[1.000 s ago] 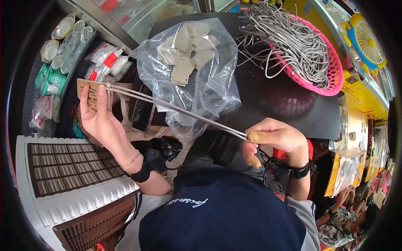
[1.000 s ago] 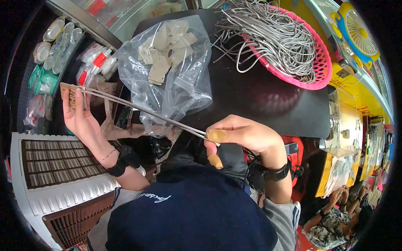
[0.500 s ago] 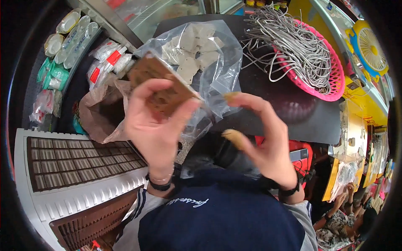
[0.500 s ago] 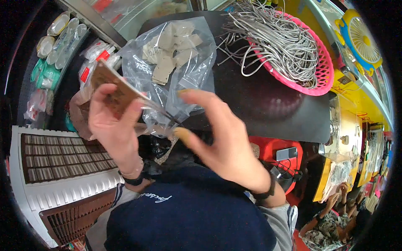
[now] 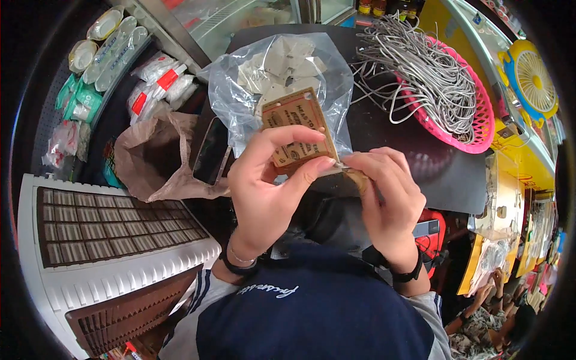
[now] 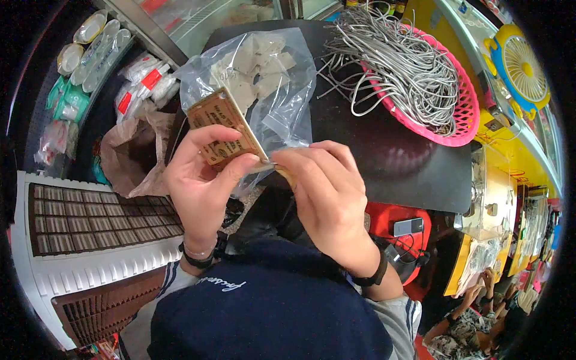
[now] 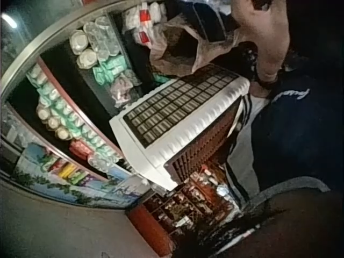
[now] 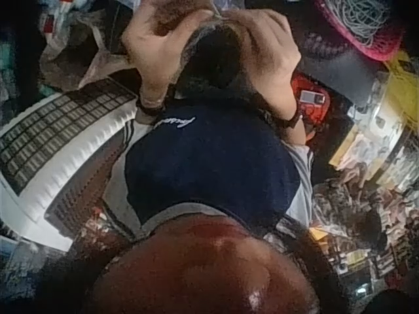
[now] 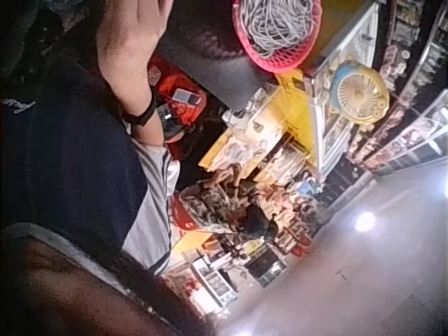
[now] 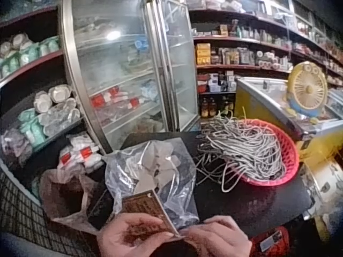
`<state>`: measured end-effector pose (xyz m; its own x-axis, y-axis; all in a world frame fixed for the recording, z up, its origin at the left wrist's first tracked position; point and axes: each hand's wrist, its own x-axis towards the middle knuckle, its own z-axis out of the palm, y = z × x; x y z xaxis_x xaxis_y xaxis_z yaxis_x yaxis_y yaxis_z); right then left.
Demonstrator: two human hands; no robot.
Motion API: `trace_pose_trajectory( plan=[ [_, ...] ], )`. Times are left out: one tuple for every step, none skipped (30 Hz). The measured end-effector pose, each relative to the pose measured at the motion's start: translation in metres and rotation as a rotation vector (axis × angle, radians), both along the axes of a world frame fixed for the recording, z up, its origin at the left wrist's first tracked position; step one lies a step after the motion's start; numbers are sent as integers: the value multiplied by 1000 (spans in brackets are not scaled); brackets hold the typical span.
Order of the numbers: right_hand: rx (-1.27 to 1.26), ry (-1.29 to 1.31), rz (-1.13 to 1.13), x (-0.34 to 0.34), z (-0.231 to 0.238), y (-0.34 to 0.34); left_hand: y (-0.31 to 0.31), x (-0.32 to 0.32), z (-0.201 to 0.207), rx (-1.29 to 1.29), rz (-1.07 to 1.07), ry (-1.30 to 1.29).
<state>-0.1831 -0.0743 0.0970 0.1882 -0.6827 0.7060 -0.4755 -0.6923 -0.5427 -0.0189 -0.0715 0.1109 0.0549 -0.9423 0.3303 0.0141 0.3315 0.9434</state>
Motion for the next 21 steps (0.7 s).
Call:
trace_pose_trajectory(
  plan=[
    [-6,55,-13,-3,2,0,-1,-1,1,49,-30,-11],
    [-5,56,-16,-6,1,-1,-2,0,2,51,-33,-9],
    [-14,98,1,-9,1,-2,-2,1,5,99,-75,-46],
    [-25,139,21,-11,1,-3,-3,3,6,145,-114,-85],
    [-25,139,21,-12,2,-3,-3,3,6,146,-114,-85],
    [-34,164,18,-13,2,-3,-3,4,6,154,-149,-103],
    [-44,188,15,-13,3,-3,-3,4,6,161,-184,-121],
    [-44,187,16,-13,3,-3,-4,4,4,161,-183,-121],
    [-47,187,21,-13,3,-2,-4,4,1,143,-191,-113],
    [-50,187,26,-14,3,-2,-5,4,0,126,-199,-106],
    [-49,187,26,-14,2,-2,-5,3,0,126,-199,-106],
    [-49,184,31,-15,2,-1,-6,2,-1,130,-208,-107],
    [-49,181,37,-15,2,-1,-6,2,-1,133,-217,-109],
    [-48,180,37,-16,2,-1,-7,3,-3,133,-217,-109],
    [6,191,55,-17,3,0,-9,6,-7,90,-243,-164],
    [61,202,74,-17,4,0,-10,8,-9,48,-267,-219],
    [61,202,76,-17,7,0,-11,6,-10,48,-266,-219],
    [94,192,53,-17,10,-1,-12,3,-10,52,-250,-86],
    [127,181,29,-18,11,-1,-13,0,-11,57,-236,47],
    [127,181,29,-19,11,-1,-13,1,-9,56,-236,47],
    [259,175,49,-23,11,0,-12,2,-5,102,-280,84]
  ],
)
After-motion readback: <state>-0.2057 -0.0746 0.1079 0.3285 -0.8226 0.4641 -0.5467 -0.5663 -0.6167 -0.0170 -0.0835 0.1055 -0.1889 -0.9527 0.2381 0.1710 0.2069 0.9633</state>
